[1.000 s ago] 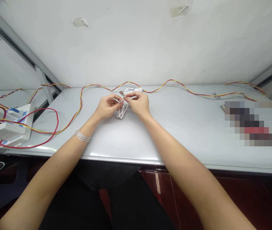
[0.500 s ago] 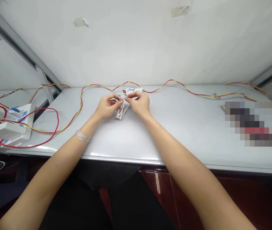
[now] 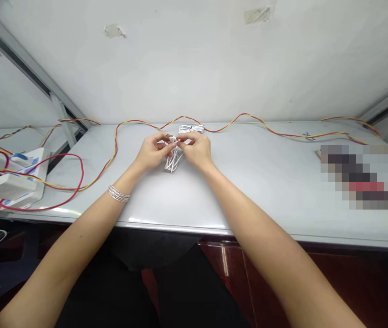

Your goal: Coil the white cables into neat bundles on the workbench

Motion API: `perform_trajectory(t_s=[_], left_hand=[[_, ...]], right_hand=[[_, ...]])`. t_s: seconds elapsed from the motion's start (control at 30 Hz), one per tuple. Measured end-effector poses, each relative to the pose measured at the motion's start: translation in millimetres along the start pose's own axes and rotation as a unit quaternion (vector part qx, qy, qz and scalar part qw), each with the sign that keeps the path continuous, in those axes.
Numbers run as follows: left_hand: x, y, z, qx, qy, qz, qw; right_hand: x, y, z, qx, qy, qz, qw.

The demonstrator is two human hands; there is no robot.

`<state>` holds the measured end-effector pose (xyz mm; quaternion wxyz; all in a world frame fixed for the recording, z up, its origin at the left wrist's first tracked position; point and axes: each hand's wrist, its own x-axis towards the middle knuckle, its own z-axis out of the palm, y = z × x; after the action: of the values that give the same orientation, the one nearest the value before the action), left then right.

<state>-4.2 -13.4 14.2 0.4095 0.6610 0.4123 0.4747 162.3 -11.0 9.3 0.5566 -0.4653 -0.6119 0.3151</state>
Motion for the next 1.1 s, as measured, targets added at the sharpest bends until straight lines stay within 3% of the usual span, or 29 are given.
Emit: perform_trajectory(t_s=[0.3, 0.6, 0.8, 1.1], left_hand=[[0, -5, 1.4, 0.013, -0.002, -0.011, 1.000], [3, -9, 0.5, 0.006, 0.021, -0.020, 1.000], [4, -10, 0.7, 0.004, 0.032, -0.020, 0.999], [5, -14, -2.3, 0.035, 0.043, -0.016, 0.998]], right_hand=[[2, 6, 0, -0.004, -0.004, -0.015, 1.000], [1, 1, 0, 0.036, 0.005, 0.046, 0.998], [0, 0, 0, 0.036, 0.001, 0.051, 0.998], [-1, -1, -1, 0.026, -0.036, 0.082, 0.996]])
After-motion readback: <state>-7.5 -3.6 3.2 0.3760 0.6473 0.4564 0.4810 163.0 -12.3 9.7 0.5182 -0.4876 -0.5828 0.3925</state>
